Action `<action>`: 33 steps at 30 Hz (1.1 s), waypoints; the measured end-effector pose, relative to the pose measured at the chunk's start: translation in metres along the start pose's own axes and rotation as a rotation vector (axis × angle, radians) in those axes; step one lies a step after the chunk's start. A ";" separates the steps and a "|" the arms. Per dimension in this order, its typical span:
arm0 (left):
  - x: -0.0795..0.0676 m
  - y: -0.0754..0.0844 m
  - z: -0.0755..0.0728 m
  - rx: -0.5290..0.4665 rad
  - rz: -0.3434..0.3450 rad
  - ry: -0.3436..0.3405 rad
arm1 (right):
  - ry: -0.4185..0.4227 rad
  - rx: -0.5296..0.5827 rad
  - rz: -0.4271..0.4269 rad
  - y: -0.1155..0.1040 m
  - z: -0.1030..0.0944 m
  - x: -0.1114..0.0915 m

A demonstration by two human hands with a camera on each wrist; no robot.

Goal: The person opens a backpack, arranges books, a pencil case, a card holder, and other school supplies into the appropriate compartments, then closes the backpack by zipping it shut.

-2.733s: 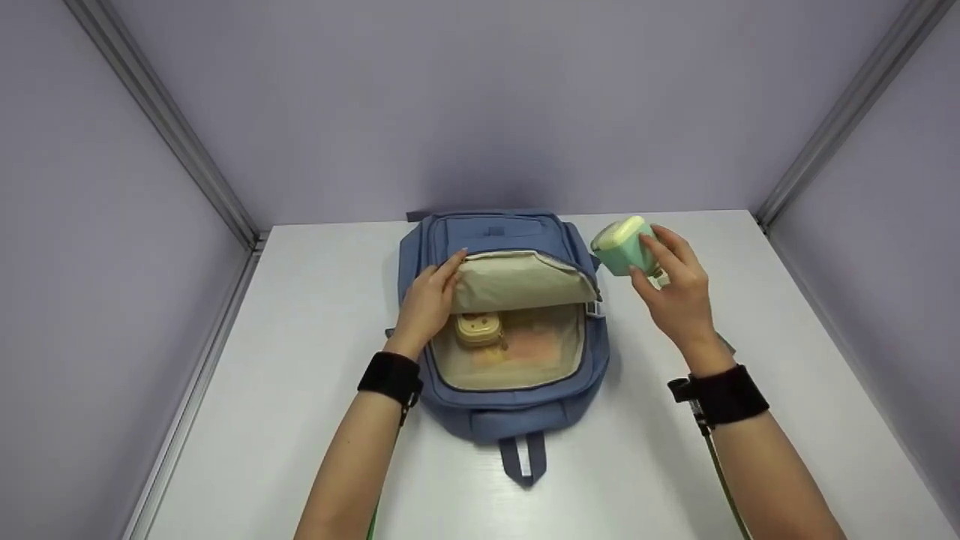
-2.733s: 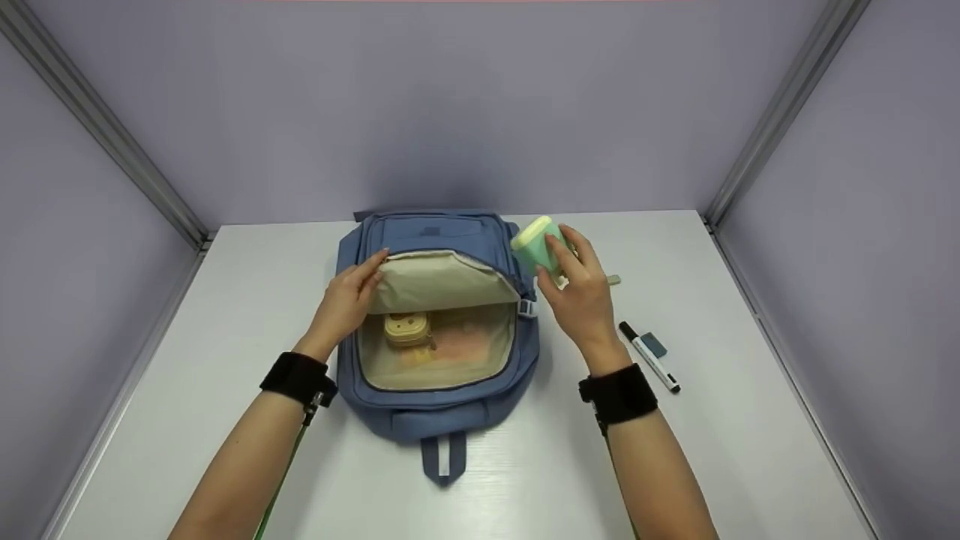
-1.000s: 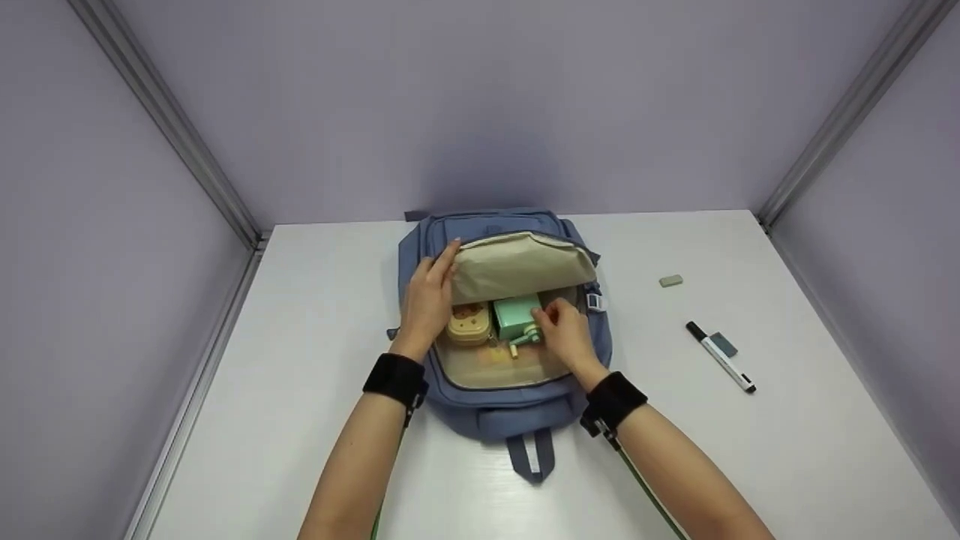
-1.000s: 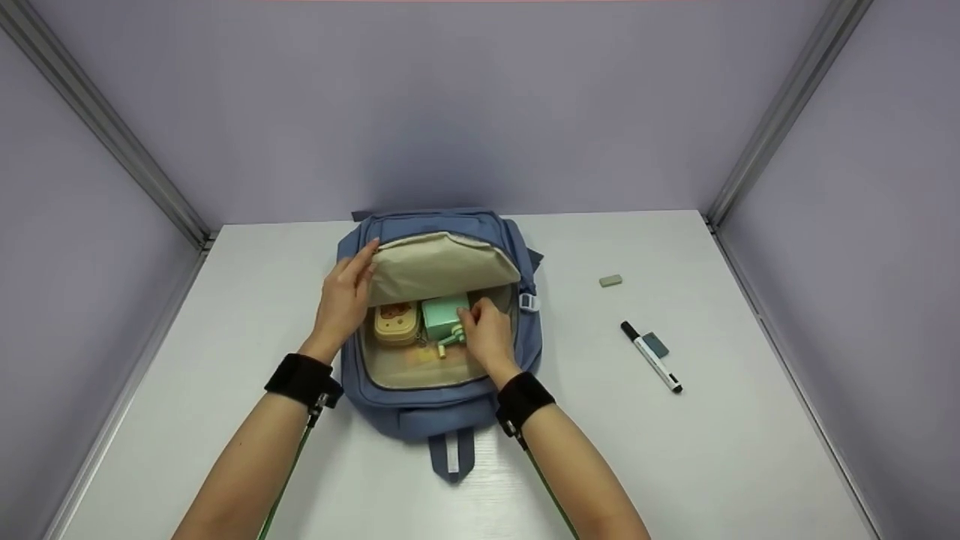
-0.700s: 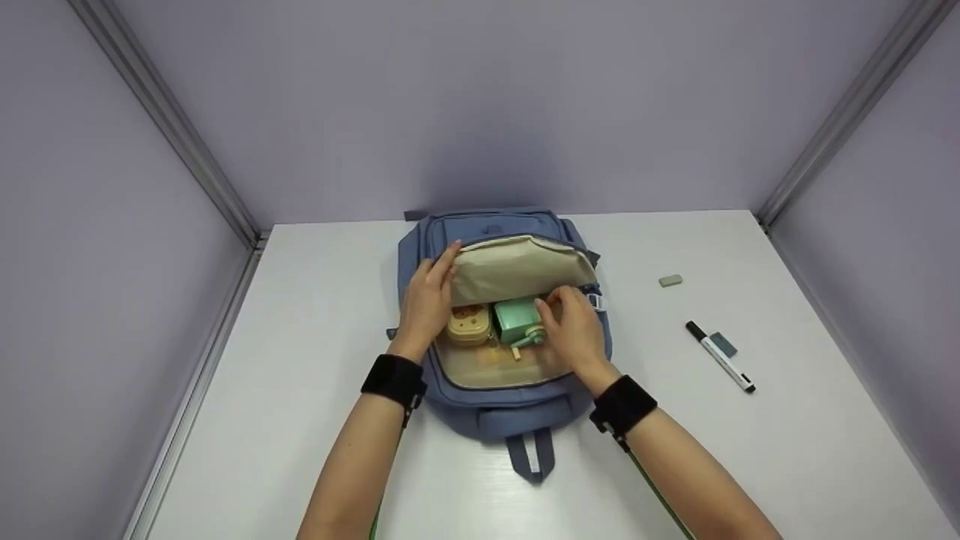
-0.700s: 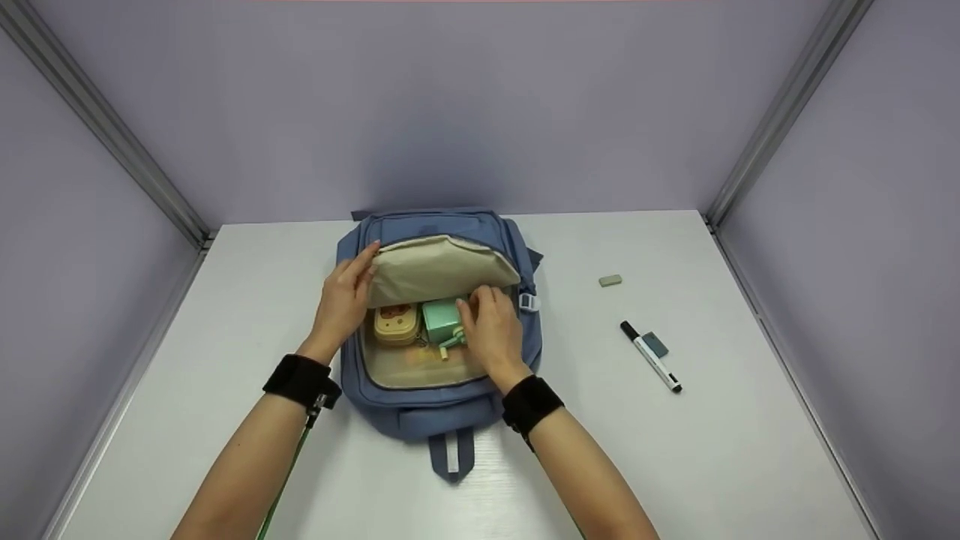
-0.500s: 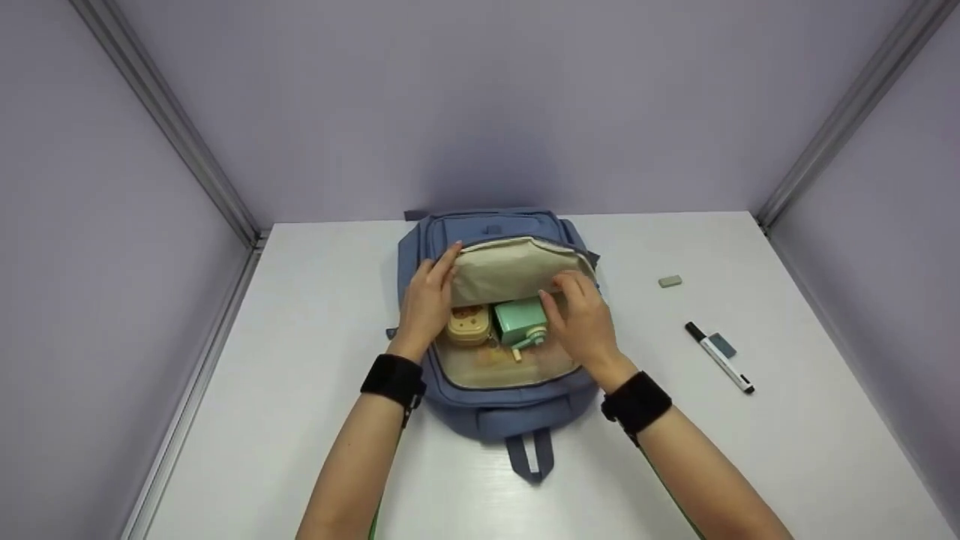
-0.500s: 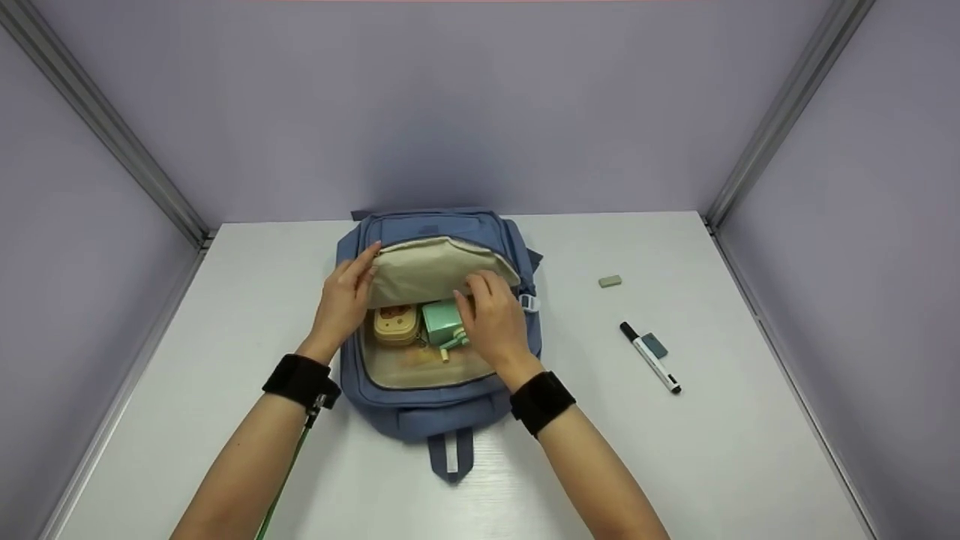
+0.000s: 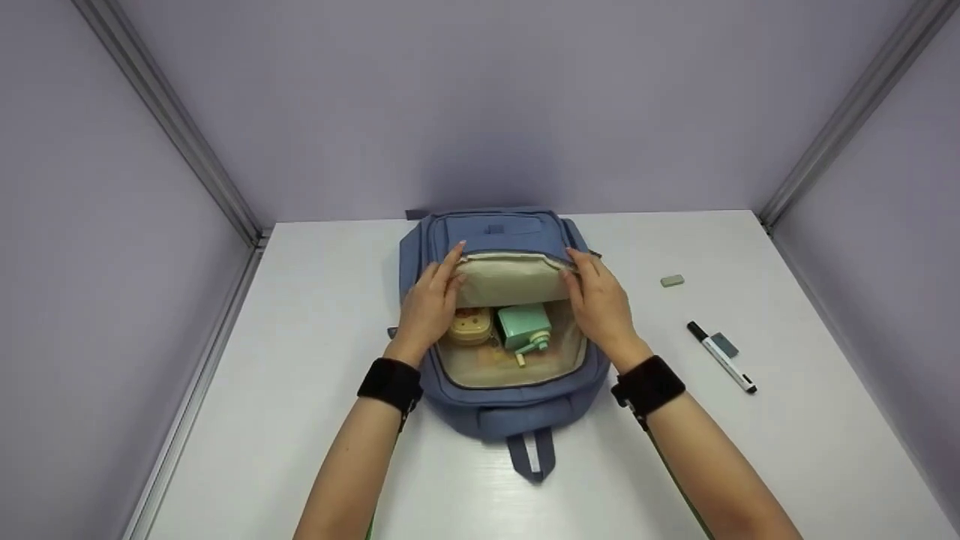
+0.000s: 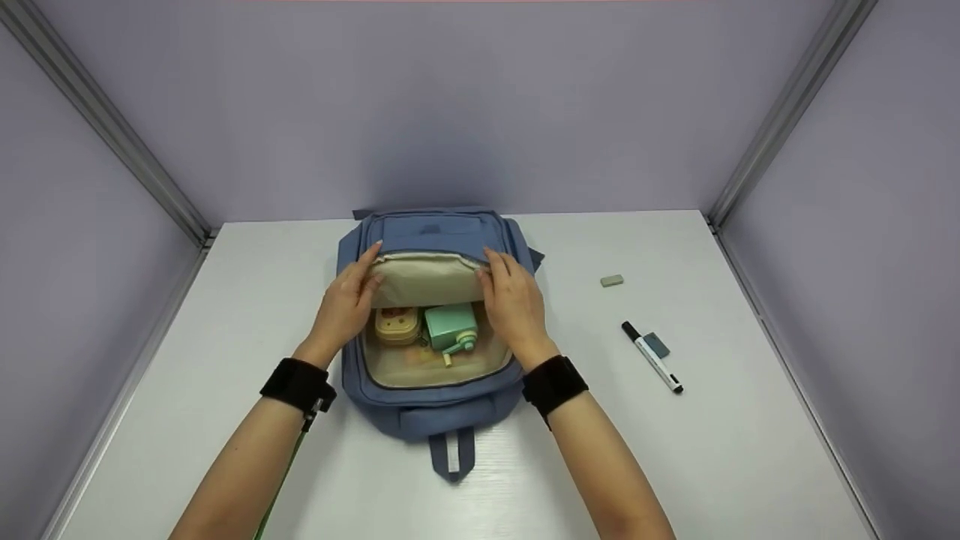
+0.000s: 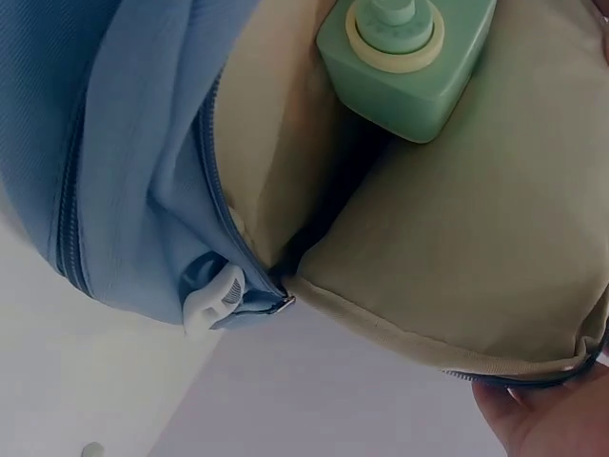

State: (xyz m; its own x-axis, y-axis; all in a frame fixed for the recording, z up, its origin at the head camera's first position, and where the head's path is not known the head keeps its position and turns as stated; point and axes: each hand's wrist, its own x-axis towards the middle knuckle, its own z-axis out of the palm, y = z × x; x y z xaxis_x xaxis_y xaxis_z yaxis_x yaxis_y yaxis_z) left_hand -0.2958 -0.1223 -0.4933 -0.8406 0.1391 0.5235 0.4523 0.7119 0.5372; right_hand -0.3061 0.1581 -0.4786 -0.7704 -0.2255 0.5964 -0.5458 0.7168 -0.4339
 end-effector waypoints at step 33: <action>-0.021 0.009 0.007 0.180 0.124 -0.613 | -0.476 0.027 -0.088 0.023 0.014 -0.063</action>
State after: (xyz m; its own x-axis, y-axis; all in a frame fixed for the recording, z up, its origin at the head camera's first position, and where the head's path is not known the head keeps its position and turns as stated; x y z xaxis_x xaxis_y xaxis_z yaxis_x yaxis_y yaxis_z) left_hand -0.2762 -0.1140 -0.5046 -0.8272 0.5571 0.0739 0.5446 0.7623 0.3498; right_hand -0.2749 0.1799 -0.5357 -0.7825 -0.5663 0.2588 -0.6194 0.6653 -0.4168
